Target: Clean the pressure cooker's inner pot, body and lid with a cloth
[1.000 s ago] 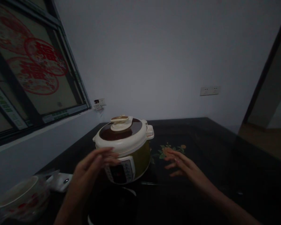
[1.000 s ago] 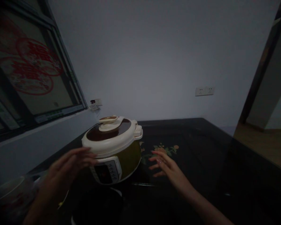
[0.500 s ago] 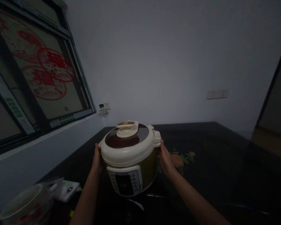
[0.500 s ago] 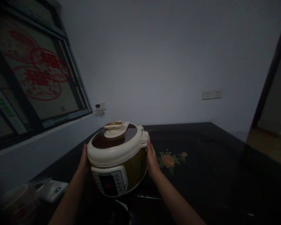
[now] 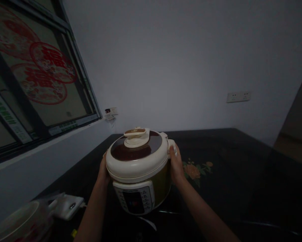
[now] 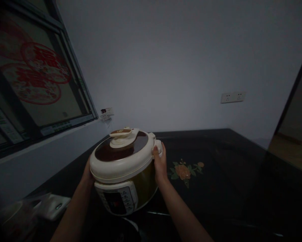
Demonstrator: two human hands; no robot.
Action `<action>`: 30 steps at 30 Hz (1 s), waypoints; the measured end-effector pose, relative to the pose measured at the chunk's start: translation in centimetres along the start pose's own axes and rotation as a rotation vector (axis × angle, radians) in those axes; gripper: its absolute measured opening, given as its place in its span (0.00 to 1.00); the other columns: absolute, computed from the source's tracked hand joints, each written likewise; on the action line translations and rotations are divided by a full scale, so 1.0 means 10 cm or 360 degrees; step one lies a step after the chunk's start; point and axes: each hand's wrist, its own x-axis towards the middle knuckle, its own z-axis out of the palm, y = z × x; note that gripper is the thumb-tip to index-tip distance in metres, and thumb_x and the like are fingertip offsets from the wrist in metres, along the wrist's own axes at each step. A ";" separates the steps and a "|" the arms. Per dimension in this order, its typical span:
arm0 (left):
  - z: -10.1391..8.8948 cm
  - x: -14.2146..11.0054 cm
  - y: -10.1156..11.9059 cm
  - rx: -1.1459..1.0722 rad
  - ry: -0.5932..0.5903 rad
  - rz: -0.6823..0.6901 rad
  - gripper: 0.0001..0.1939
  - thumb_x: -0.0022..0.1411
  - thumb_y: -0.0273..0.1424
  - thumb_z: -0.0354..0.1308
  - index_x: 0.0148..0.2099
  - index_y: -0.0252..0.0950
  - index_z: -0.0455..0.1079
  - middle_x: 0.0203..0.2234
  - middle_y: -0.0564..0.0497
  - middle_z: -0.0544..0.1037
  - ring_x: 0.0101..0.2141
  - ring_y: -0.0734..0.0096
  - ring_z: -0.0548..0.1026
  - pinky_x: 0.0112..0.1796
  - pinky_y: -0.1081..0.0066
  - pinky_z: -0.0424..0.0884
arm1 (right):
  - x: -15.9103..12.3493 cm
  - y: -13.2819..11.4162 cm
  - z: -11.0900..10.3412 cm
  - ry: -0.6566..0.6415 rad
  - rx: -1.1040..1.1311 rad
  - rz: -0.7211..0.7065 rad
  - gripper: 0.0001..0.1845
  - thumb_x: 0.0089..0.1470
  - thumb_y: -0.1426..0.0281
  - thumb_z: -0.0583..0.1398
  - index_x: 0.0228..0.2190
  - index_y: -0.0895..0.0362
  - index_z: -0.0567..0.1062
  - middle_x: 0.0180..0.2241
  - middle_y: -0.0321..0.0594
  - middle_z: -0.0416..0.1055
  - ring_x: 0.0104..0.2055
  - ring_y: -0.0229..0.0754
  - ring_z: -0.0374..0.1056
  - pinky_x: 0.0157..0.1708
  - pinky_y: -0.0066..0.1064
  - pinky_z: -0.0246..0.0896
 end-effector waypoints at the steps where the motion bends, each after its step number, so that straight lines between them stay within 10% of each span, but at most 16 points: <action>1: -0.01 0.01 0.00 -0.0006 -0.0001 -0.0006 0.17 0.58 0.36 0.56 0.46 0.32 0.76 0.35 0.47 0.83 0.47 0.57 0.78 0.52 0.60 0.70 | 0.00 -0.01 0.02 0.0012 -0.0005 0.0005 0.38 0.49 0.49 0.63 0.58 0.48 0.63 0.56 0.41 0.69 0.58 0.48 0.64 0.59 0.43 0.56; 30: 0.21 -0.03 0.09 -0.0078 -0.0114 0.0133 0.12 0.58 0.26 0.55 0.43 0.35 0.75 0.34 0.51 0.82 0.45 0.65 0.78 0.51 0.66 0.72 | -0.08 -0.25 0.20 0.0224 0.0035 -0.0117 0.34 0.44 0.52 0.65 0.50 0.54 0.69 0.51 0.44 0.73 0.51 0.47 0.69 0.54 0.41 0.61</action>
